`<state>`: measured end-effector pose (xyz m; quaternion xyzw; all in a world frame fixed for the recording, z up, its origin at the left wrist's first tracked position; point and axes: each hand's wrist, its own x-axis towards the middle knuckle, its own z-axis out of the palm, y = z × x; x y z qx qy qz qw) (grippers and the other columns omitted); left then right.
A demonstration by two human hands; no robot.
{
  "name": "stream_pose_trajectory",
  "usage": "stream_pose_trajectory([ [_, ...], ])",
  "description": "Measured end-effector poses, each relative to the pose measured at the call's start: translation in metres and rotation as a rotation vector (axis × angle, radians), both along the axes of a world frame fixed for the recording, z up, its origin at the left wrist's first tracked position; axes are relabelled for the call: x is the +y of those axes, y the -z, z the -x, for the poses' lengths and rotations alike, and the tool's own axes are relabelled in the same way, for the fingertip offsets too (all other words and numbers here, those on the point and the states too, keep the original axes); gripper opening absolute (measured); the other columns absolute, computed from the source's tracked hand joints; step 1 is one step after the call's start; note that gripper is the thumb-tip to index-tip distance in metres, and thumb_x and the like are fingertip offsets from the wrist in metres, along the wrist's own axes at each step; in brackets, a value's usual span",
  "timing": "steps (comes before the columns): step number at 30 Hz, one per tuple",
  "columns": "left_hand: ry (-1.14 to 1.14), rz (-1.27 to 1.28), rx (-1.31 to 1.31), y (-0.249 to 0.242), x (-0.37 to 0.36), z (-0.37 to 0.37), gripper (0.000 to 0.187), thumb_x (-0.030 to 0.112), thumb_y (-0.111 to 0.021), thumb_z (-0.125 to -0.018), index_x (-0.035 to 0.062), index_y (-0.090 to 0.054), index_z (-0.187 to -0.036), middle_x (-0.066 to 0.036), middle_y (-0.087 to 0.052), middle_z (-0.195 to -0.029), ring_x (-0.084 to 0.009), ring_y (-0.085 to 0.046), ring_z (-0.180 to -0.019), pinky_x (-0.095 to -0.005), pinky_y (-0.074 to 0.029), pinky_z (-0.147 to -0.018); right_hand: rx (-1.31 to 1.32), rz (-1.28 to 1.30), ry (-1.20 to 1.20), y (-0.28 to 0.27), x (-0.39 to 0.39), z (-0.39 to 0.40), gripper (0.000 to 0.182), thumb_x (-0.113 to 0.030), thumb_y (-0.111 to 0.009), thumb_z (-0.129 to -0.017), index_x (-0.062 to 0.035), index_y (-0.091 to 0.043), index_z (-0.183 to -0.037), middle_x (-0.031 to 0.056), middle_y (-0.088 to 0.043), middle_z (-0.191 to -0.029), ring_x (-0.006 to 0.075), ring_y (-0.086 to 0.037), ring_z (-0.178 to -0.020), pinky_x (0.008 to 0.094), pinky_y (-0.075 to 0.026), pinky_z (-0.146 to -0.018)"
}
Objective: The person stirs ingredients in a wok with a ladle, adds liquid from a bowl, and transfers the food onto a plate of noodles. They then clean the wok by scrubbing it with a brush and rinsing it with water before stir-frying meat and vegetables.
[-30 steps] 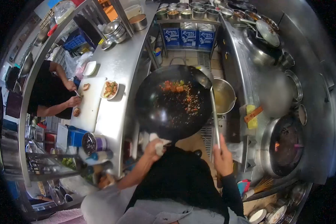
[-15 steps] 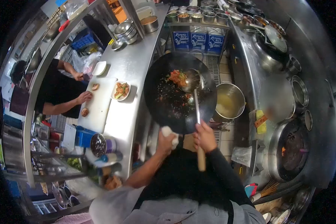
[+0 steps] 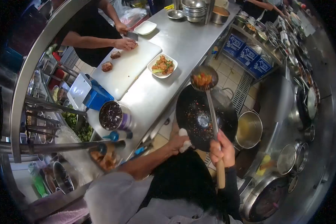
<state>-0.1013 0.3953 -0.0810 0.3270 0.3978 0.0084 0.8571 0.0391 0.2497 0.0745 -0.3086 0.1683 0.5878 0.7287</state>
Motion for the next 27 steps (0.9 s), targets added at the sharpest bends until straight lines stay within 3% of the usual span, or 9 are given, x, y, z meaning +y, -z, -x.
stream_pose_trajectory([
  [3, 0.007, -0.015, 0.016, 0.003, 0.009, -0.005, 0.017, 0.012, -0.066, -0.075, 0.0016, -0.062, -0.087, -0.007, -0.062, -0.074, -0.0178, -0.062, -0.06, -0.032, -0.048, -0.049, -0.265, 0.017, -0.133, -0.02, 0.056, -0.012, 0.04, -0.024, -0.045, -0.102, -0.0205, -0.042, -0.142, -0.0002, -0.042, -0.062, 0.0073, -0.033, -0.037, 0.0244, -0.029, -0.032],
  [6, 0.015, -0.038, 0.038, 0.004, 0.017, -0.013, 0.018, 0.01, -0.066, -0.074, 0.0014, -0.062, -0.088, -0.007, -0.061, -0.075, -0.0185, -0.061, -0.062, -0.0326, -0.05, -0.052, -0.475, 0.155, -0.222, -0.026, 0.111, -0.021, 0.049, -0.022, -0.048, -0.1, -0.019, -0.036, -0.147, 0.001, -0.044, -0.064, 0.0078, -0.035, -0.037, 0.0259, -0.033, -0.033],
  [12, 0.0, -0.1, 0.119, -0.038, 0.032, -0.019, 0.023, 0.01, -0.064, -0.073, 0.001, -0.061, -0.094, -0.007, -0.061, -0.077, -0.0186, -0.06, -0.064, -0.0346, -0.051, -0.057, -0.773, 0.236, -0.444, -0.004, 0.173, -0.026, 0.052, -0.02, -0.054, -0.098, -0.0171, -0.037, -0.148, 0.0006, -0.047, -0.064, 0.0079, -0.037, -0.036, 0.0263, -0.036, -0.033],
  [18, 0.043, -0.104, 0.066, -0.008, 0.034, -0.024, 0.039, 0.012, -0.066, -0.075, -0.0031, -0.055, -0.109, -0.012, -0.062, -0.09, -0.0212, -0.062, -0.075, -0.0348, -0.052, -0.06, -1.061, 0.296, -0.556, 0.019, 0.171, -0.019, 0.056, -0.017, -0.056, -0.097, -0.0121, -0.036, -0.149, 0.0021, -0.048, -0.064, 0.009, -0.045, -0.043, 0.0275, -0.042, -0.039],
  [20, 0.1, -0.091, 0.032, -0.015, 0.04, -0.026, 0.046, 0.013, -0.065, -0.076, -0.0021, -0.049, -0.117, -0.013, -0.06, -0.095, -0.0221, -0.061, -0.078, -0.036, -0.051, -0.061, -1.927, 0.342, -0.445, 0.044, 0.166, -0.016, 0.056, -0.016, -0.058, -0.095, -0.0083, -0.038, -0.147, 0.0121, -0.062, -0.074, 0.0197, -0.061, -0.056, 0.0328, -0.051, -0.054],
  [21, 0.155, -0.079, 0.004, -0.018, 0.043, -0.023, 0.053, 0.014, -0.064, -0.078, -0.0011, -0.044, -0.125, -0.015, -0.058, -0.101, -0.023, -0.06, -0.08, -0.0373, -0.051, -0.062, -1.917, 0.326, -0.456, 0.049, 0.163, -0.014, 0.056, -0.016, -0.058, -0.095, -0.0083, -0.038, -0.147, 0.0121, -0.062, -0.074, 0.0197, -0.061, -0.056, 0.0328, -0.051, -0.054],
  [23, 0.087, -0.065, 0.084, -0.016, 0.041, -0.025, 0.057, 0.015, -0.064, -0.079, -0.0023, -0.041, -0.127, -0.015, -0.057, -0.104, -0.0238, -0.06, -0.084, -0.0373, -0.051, -0.064, -2.133, 0.458, -0.452, 0.052, 0.161, -0.007, 0.055, -0.013, -0.058, -0.093, -0.006, -0.04, -0.144, 0.0229, -0.068, -0.093, 0.0318, -0.069, -0.078, 0.037, -0.053, -0.069],
  [24, 0.041, -0.051, 0.143, -0.015, 0.037, -0.027, 0.061, 0.016, -0.065, -0.079, -0.0036, -0.038, -0.13, -0.016, -0.056, -0.108, -0.0245, -0.06, -0.088, -0.0372, -0.052, -0.067, -2.037, 0.405, -0.459, 0.051, 0.16, -0.008, 0.054, -0.012, -0.057, -0.093, -0.0065, -0.042, -0.144, 0.0283, -0.066, -0.1, 0.0385, -0.069, -0.082, 0.0393, -0.052, -0.07],
  [27, 0.049, -0.028, 0.112, -0.032, 0.044, -0.023, 0.061, 0.015, -0.066, -0.081, -0.0057, -0.037, -0.131, -0.017, -0.057, -0.11, -0.0257, -0.06, -0.092, -0.0368, -0.052, -0.07, -2.011, 0.427, -0.463, 0.052, 0.157, -0.004, 0.054, -0.012, -0.057, -0.093, -0.0072, -0.041, -0.144, 0.0279, -0.065, -0.094, 0.0375, -0.069, -0.076, 0.0394, -0.052, -0.067],
])
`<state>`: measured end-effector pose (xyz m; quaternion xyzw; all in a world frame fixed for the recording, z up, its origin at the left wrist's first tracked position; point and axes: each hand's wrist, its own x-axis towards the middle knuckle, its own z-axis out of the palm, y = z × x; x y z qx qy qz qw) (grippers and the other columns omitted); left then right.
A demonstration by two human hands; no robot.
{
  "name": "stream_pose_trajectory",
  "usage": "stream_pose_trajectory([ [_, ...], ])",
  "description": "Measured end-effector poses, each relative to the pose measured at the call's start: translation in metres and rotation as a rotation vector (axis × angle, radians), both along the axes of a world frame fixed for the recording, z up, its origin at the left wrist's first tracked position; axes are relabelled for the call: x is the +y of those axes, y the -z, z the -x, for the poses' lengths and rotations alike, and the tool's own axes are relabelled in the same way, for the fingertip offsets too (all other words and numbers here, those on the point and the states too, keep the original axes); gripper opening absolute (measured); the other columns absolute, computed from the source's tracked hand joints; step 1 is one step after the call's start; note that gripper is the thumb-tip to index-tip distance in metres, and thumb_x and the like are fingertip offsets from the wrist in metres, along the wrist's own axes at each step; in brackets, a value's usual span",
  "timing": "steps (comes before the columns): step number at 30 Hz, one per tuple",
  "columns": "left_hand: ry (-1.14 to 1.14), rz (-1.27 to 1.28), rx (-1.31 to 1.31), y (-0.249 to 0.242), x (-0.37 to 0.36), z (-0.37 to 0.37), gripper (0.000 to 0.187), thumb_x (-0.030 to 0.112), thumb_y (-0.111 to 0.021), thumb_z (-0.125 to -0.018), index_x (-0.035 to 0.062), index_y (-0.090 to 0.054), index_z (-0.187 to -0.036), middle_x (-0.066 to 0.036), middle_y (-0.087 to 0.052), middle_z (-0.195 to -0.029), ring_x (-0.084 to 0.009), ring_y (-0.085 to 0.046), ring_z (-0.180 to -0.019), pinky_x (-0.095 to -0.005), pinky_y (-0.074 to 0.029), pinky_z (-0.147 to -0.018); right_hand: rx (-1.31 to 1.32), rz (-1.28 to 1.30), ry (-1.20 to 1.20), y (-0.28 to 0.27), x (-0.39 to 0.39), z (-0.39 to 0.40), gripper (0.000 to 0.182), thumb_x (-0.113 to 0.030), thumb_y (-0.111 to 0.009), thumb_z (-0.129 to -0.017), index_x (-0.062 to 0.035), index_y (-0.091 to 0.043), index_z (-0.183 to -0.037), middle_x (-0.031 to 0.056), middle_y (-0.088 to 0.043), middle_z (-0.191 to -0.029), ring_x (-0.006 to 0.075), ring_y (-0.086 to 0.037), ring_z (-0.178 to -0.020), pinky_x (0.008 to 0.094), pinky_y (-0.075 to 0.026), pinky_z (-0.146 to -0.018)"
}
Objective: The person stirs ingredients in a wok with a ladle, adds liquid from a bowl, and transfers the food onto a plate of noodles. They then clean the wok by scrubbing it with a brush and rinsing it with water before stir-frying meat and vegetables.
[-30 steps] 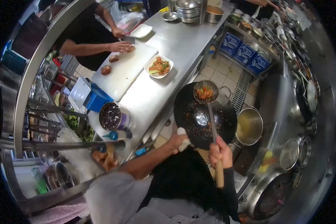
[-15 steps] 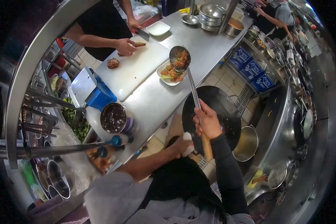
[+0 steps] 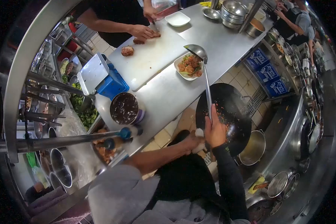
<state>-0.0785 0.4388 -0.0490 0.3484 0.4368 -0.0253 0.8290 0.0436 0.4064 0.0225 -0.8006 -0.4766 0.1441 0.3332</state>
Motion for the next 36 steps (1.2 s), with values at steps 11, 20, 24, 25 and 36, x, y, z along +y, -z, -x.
stream_pose_trajectory([
  [11, 0.009, 0.003, -0.2, 0.032, -0.01, -0.003, 0.028, 0.008, -0.06, -0.085, 0.0015, -0.059, -0.112, -0.009, -0.063, -0.099, -0.0192, -0.061, -0.084, -0.034, -0.051, -0.071, 0.006, -0.134, 0.02, 0.011, -0.012, 0.009, 0.055, -0.013, -0.056, -0.094, -0.0082, -0.039, -0.146, 0.0246, -0.062, -0.075, 0.0366, -0.063, -0.062, 0.0398, -0.049, -0.058],
  [20, -0.065, 0.048, -0.208, 0.024, -0.015, -0.001, 0.027, 0.005, -0.057, -0.08, 0.0033, -0.062, -0.107, -0.006, -0.064, -0.092, -0.0162, -0.061, -0.078, -0.0323, -0.049, -0.065, 0.237, -0.048, 0.066, -0.005, -0.025, 0.006, 0.056, -0.011, -0.056, -0.095, -0.0063, -0.037, -0.147, 0.015, -0.065, -0.08, 0.0177, -0.061, -0.063, 0.032, -0.049, -0.062],
  [24, -0.096, 0.018, -0.189, 0.024, -0.018, 0.0, 0.024, 0.005, -0.057, -0.08, 0.0032, -0.061, -0.104, -0.006, -0.063, -0.088, -0.0167, -0.061, -0.075, -0.0324, -0.049, -0.062, 0.068, -0.331, 0.007, 0.026, -0.022, -0.006, 0.056, -0.011, -0.056, -0.096, -0.0045, -0.036, -0.147, 0.0061, -0.063, -0.079, 0.0106, -0.056, -0.063, 0.0278, -0.047, -0.06],
  [25, -0.089, 0.009, -0.21, 0.026, -0.018, -0.001, 0.025, 0.005, -0.057, -0.08, 0.0032, -0.06, -0.104, -0.006, -0.062, -0.087, -0.0167, -0.061, -0.074, -0.0321, -0.049, -0.062, 0.373, -0.193, 0.068, 0.013, -0.022, -0.005, 0.056, -0.012, -0.056, -0.096, -0.0044, -0.036, -0.148, 0.0025, -0.06, -0.077, 0.0082, -0.053, -0.063, 0.0254, -0.045, -0.058],
  [36, -0.123, 0.03, -0.287, 0.025, -0.019, 0.008, 0.027, 0.004, -0.058, -0.079, 0.0026, -0.059, -0.106, -0.007, -0.063, -0.088, -0.0174, -0.062, -0.072, -0.0312, -0.051, -0.062, 0.847, -0.113, 0.141, -0.008, -0.043, -0.012, 0.054, -0.015, -0.052, -0.099, -0.0133, -0.034, -0.15, -0.0023, -0.049, -0.061, 0.0054, -0.043, -0.041, 0.0222, -0.035, -0.036],
])
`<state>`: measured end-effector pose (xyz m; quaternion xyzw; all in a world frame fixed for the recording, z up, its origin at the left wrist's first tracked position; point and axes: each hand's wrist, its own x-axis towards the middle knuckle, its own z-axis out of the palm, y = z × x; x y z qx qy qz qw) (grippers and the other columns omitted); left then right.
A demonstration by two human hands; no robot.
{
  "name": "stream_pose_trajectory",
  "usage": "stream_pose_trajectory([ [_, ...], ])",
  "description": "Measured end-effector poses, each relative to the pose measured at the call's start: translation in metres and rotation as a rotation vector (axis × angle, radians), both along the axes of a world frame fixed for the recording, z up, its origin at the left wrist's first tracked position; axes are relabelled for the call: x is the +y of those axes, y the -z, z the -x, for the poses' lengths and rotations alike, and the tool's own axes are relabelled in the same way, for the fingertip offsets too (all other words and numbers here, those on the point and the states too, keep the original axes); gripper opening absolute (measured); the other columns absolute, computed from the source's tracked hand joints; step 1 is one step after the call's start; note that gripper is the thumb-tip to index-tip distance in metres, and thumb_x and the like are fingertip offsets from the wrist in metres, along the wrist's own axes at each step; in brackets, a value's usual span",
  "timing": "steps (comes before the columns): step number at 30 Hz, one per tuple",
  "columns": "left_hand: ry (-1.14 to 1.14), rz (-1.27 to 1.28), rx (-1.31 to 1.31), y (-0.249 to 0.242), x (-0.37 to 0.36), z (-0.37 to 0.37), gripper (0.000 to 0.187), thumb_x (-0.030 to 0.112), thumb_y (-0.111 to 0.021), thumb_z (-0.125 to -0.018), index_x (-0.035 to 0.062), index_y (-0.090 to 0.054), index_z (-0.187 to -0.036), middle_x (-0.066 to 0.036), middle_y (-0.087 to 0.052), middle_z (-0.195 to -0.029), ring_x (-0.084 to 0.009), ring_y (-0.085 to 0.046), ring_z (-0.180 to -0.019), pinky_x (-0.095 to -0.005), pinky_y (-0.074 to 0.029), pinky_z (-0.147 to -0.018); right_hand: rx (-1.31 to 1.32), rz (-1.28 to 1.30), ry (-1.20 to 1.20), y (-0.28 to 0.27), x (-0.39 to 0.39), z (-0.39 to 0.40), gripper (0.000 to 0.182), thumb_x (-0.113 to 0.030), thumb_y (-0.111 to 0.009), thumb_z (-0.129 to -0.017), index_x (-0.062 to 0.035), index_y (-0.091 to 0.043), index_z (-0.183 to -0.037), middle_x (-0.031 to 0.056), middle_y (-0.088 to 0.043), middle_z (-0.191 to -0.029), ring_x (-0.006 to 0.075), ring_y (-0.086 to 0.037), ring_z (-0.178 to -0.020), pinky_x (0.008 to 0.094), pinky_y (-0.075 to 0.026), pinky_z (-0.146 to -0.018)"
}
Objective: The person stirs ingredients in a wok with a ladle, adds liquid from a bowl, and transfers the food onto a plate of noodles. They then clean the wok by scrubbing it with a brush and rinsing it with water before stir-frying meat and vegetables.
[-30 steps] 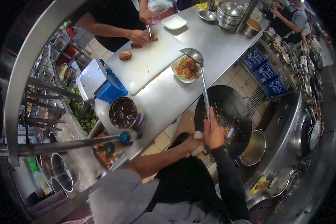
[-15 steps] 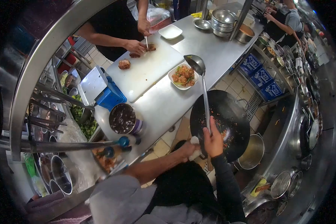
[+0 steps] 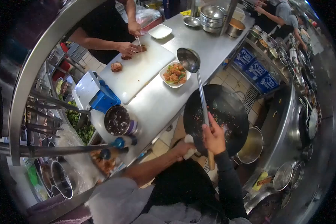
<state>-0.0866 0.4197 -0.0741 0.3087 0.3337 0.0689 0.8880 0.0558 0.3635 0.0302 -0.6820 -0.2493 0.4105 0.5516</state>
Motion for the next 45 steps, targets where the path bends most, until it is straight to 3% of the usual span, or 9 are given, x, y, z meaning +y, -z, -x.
stream_pose_trajectory([
  [3, 0.127, 0.04, 0.022, -0.003, 0.001, 0.011, 0.041, 0.002, -0.062, -0.08, 0.001, -0.055, -0.119, -0.008, -0.063, -0.105, -0.018, -0.063, -0.089, -0.03, -0.053, -0.074, -0.103, 0.023, 0.119, -0.018, -0.05, 0.0, 0.053, -0.015, -0.055, -0.098, -0.0088, -0.04, -0.147, -0.0045, -0.051, -0.067, 0.0022, -0.045, -0.051, 0.0197, -0.037, -0.047],
  [5, 0.09, -0.072, 0.089, -0.016, 0.002, 0.015, 0.031, 0.003, -0.063, -0.076, 0.004, -0.057, -0.106, -0.006, -0.061, -0.089, -0.0158, -0.062, -0.072, -0.0303, -0.051, -0.06, -0.292, 0.043, 0.191, -0.029, -0.09, 0.003, 0.051, -0.012, -0.055, -0.097, -0.0075, -0.042, -0.146, 0.0021, -0.057, -0.067, 0.0117, -0.054, -0.054, 0.0252, -0.044, -0.054],
  [8, 0.066, -0.171, 0.028, -0.01, 0.0, 0.02, 0.046, 0.001, -0.065, -0.073, 0.0045, -0.054, -0.118, -0.006, -0.06, -0.098, -0.0171, -0.062, -0.083, -0.0315, -0.052, -0.067, -1.023, 0.15, 0.219, -0.018, -0.161, 0.0, 0.051, -0.009, -0.056, -0.093, -0.0075, -0.045, -0.143, 0.0194, -0.061, -0.084, 0.039, -0.062, -0.078, 0.0401, -0.049, -0.074],
  [18, 0.111, -0.22, -0.143, -0.049, -0.018, -0.002, 0.039, -0.001, -0.061, -0.074, 0.0061, -0.054, -0.111, -0.003, -0.059, -0.095, -0.016, -0.061, -0.086, -0.0295, -0.05, -0.072, -1.276, 0.548, 0.336, 0.009, -0.222, -0.016, 0.049, -0.019, -0.06, -0.092, -0.0255, -0.05, -0.14, 0.0112, -0.057, -0.079, 0.035, -0.059, -0.061, 0.0444, -0.048, -0.056],
  [26, 0.036, -0.241, -0.079, -0.052, -0.039, -0.003, 0.03, 0.0, -0.06, -0.075, 0.0081, -0.056, -0.103, 0.0, -0.058, -0.087, -0.0123, -0.059, -0.073, -0.0266, -0.046, -0.06, -1.047, 0.298, 0.521, 0.089, -0.332, 0.054, 0.045, -0.01, -0.058, -0.092, -0.0123, -0.055, -0.136, 0.0176, -0.054, -0.071, 0.0364, -0.056, -0.063, 0.0448, -0.045, -0.058],
  [27, 0.013, -0.252, -0.046, -0.055, -0.042, -0.005, 0.03, 0.0, -0.06, -0.075, 0.0083, -0.056, -0.103, 0.0, -0.058, -0.087, -0.0124, -0.058, -0.073, -0.0266, -0.046, -0.06, -0.928, 0.491, 0.456, 0.089, -0.349, 0.079, 0.042, -0.012, -0.057, -0.092, -0.0141, -0.057, -0.134, 0.0174, -0.06, -0.078, 0.0348, -0.061, -0.07, 0.0436, -0.048, -0.062],
  [35, 0.048, -0.265, -0.029, -0.069, -0.05, -0.004, 0.031, 0.0, -0.06, -0.074, 0.0075, -0.055, -0.104, -0.003, -0.058, -0.087, -0.0145, -0.059, -0.07, -0.0282, -0.048, -0.057, -0.999, 0.233, 0.49, 0.022, -0.222, 0.008, 0.047, -0.008, -0.054, -0.093, -0.017, -0.051, -0.139, 0.0164, -0.054, -0.077, 0.036, -0.055, -0.067, 0.0446, -0.043, -0.059],
  [39, 0.042, -0.254, -0.076, -0.065, -0.038, -0.01, 0.032, 0.001, -0.061, -0.074, 0.0073, -0.055, -0.105, -0.004, -0.058, -0.085, -0.0153, -0.059, -0.069, -0.0291, -0.048, -0.055, -1.032, 0.36, 0.487, 0.051, -0.263, 0.034, 0.049, -0.012, -0.056, -0.09, -0.0244, -0.053, -0.138, 0.0139, -0.058, -0.081, 0.0365, -0.059, -0.067, 0.046, -0.047, -0.057],
  [45, 0.08, -0.281, -0.055, -0.056, -0.021, -0.012, 0.031, 0.0, -0.06, -0.075, 0.007, -0.055, -0.105, -0.002, -0.058, -0.087, -0.0129, -0.058, -0.072, -0.0269, -0.047, -0.06, -0.893, 0.365, 0.496, 0.054, -0.335, 0.09, 0.043, -0.005, -0.06, -0.088, -0.0099, -0.06, -0.131, 0.0199, -0.063, -0.079, 0.0355, -0.061, -0.067, 0.0426, -0.05, -0.061],
])
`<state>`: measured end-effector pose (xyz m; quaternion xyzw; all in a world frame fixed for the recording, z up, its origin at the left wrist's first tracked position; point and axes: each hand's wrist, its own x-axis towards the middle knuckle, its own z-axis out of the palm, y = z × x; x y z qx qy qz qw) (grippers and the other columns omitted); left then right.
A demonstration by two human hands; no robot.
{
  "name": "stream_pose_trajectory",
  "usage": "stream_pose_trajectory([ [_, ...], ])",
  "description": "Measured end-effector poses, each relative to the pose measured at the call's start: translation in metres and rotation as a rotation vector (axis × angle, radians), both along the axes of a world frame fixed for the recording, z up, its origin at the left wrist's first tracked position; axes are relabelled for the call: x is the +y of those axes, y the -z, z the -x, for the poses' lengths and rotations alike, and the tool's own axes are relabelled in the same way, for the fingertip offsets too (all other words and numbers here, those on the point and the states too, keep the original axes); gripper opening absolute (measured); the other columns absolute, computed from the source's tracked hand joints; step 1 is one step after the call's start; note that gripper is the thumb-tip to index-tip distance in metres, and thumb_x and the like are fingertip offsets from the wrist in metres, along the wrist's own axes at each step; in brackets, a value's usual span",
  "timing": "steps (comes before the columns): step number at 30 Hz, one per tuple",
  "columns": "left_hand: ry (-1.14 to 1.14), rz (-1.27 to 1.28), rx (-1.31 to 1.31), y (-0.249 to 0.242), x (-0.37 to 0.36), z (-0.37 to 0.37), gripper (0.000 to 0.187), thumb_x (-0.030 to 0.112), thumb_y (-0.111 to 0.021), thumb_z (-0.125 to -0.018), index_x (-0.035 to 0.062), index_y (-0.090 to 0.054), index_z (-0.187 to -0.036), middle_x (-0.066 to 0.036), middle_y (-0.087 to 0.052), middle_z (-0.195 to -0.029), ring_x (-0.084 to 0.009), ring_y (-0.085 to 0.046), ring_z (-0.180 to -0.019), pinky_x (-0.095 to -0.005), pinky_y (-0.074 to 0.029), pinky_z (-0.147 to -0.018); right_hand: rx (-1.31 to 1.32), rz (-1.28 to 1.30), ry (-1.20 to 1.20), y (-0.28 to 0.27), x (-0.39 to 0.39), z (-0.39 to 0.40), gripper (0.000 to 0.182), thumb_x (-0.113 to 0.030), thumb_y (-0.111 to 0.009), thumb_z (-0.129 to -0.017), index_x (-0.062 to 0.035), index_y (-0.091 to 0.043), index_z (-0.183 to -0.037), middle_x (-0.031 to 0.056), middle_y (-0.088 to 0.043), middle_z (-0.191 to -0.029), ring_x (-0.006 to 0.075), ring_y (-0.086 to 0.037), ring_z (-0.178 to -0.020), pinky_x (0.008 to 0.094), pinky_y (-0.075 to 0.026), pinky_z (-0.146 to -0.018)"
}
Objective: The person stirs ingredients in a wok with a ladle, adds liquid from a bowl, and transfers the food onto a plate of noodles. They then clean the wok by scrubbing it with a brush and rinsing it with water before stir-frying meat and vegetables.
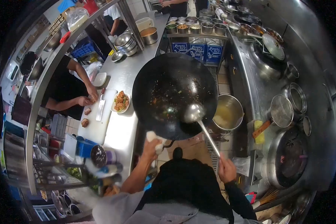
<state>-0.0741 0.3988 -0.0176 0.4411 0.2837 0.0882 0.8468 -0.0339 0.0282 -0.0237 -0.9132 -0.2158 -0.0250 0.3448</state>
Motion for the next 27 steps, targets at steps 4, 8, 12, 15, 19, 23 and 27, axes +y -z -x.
stream_pose_trajectory([
  [4, 0.036, 0.039, 0.005, -0.013, 0.01, -0.006, 0.027, 0.0, -0.06, -0.076, 0.0071, -0.056, -0.101, -0.001, -0.057, -0.087, -0.0118, -0.058, -0.075, -0.0266, -0.046, -0.064, -0.022, -0.181, -0.042, -0.03, 0.115, -0.056, 0.045, -0.007, -0.06, -0.089, -0.0144, -0.058, -0.133, 0.0176, -0.057, -0.077, 0.035, -0.057, -0.068, 0.042, -0.045, -0.06],
  [8, 0.06, 0.027, -0.003, -0.015, 0.028, -0.015, 0.029, 0.001, -0.06, -0.076, 0.0072, -0.054, -0.104, 0.0, -0.057, -0.088, -0.0114, -0.057, -0.076, -0.0267, -0.046, -0.065, -0.04, -0.089, -0.094, 0.008, 0.109, -0.04, 0.048, -0.007, -0.058, -0.089, -0.0188, -0.056, -0.135, 0.0165, -0.054, -0.075, 0.0351, -0.056, -0.066, 0.0423, -0.044, -0.058],
  [12, 0.073, 0.02, -0.001, -0.004, 0.043, -0.016, 0.032, 0.001, -0.061, -0.076, 0.0079, -0.052, -0.106, 0.0, -0.056, -0.088, -0.0114, -0.057, -0.076, -0.0268, -0.046, -0.065, 0.028, 0.106, -0.02, 0.002, 0.005, -0.004, 0.044, 0.0, -0.057, -0.089, -0.0085, -0.058, -0.132, 0.0181, -0.056, -0.076, 0.0347, -0.056, -0.064, 0.0406, -0.045, -0.057],
  [15, 0.096, -0.027, -0.039, 0.002, 0.049, -0.022, 0.033, 0.002, -0.062, -0.075, 0.0084, -0.051, -0.105, -0.001, -0.056, -0.089, -0.0118, -0.057, -0.076, -0.027, -0.047, -0.064, -0.183, 0.104, 0.026, -0.018, 0.021, -0.046, 0.049, -0.001, -0.061, -0.086, -0.0141, -0.058, -0.133, 0.0148, -0.056, -0.074, 0.0355, -0.056, -0.059, 0.0432, -0.045, -0.052],
  [19, 0.118, 0.008, -0.028, 0.003, 0.057, -0.027, 0.035, 0.001, -0.062, -0.075, 0.008, -0.05, -0.108, -0.002, -0.056, -0.091, -0.0127, -0.058, -0.077, -0.0273, -0.047, -0.064, -0.177, -0.055, 0.103, -0.036, 0.124, -0.112, 0.039, -0.007, -0.059, -0.091, -0.0132, -0.06, -0.13, 0.0171, -0.057, -0.08, 0.0358, -0.058, -0.069, 0.0419, -0.046, -0.062],
  [23, 0.094, 0.021, -0.04, -0.002, 0.063, -0.042, 0.037, 0.001, -0.063, -0.074, 0.0074, -0.051, -0.109, -0.002, -0.057, -0.091, -0.0131, -0.058, -0.077, -0.0276, -0.049, -0.066, -0.192, -0.008, 0.108, 0.009, 0.121, -0.089, 0.042, -0.008, -0.058, -0.091, -0.0133, -0.057, -0.133, 0.0191, -0.06, -0.082, 0.0377, -0.06, -0.073, 0.0429, -0.046, -0.063],
  [27, 0.087, 0.05, -0.033, -0.003, 0.07, -0.047, 0.037, 0.0, -0.063, -0.074, 0.0073, -0.051, -0.109, -0.002, -0.057, -0.091, -0.0132, -0.059, -0.077, -0.0277, -0.049, -0.067, -0.045, 0.191, 0.158, 0.021, 0.057, 0.007, 0.04, -0.006, -0.056, -0.092, -0.0106, -0.058, -0.132, 0.0219, -0.06, -0.08, 0.0377, -0.06, -0.072, 0.044, -0.046, -0.063],
])
